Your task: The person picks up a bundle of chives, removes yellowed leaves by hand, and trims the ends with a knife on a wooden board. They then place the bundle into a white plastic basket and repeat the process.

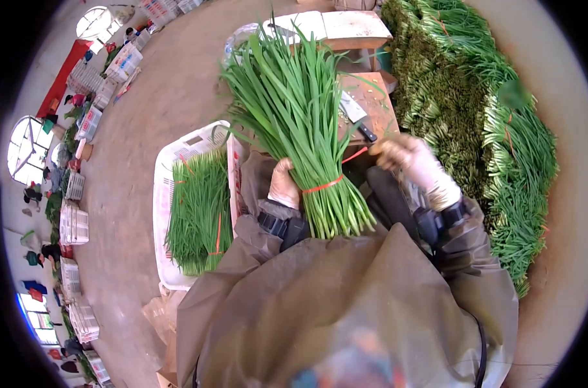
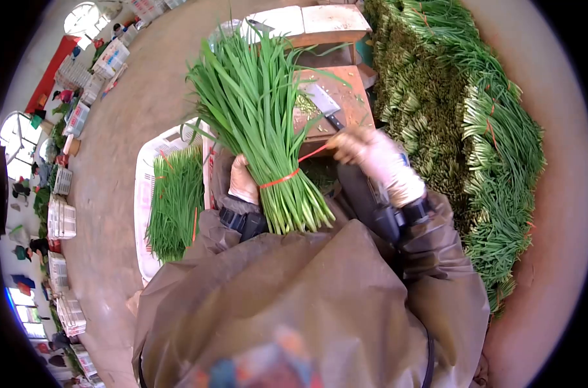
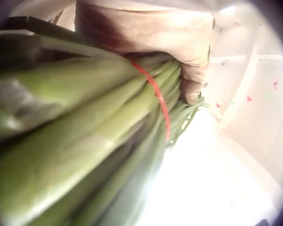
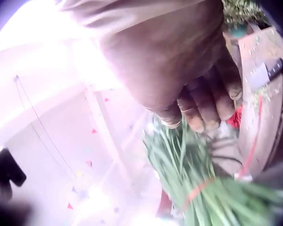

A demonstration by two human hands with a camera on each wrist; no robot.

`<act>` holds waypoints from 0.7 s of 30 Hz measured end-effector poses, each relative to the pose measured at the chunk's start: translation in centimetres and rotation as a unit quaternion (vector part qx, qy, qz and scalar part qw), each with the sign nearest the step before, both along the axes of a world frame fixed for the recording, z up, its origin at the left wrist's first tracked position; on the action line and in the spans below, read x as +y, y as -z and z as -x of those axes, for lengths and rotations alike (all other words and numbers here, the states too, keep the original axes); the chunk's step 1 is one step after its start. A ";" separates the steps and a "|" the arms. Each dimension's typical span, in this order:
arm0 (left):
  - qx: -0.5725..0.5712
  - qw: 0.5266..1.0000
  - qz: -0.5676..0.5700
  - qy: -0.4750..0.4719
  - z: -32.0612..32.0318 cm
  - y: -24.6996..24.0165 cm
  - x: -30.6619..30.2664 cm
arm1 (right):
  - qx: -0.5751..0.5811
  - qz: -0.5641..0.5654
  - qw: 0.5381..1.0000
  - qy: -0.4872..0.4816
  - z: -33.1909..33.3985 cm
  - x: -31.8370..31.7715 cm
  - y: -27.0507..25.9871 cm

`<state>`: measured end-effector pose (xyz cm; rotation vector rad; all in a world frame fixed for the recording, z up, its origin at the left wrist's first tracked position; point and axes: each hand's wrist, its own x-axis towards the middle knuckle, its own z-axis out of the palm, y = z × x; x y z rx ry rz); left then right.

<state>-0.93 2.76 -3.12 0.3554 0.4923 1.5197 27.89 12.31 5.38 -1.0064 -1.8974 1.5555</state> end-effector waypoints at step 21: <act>0.034 0.973 0.020 0.228 0.3 -2.3 -5.7 | 0.158 0.305 0.933 -0.109 7.2 -8.7 0.4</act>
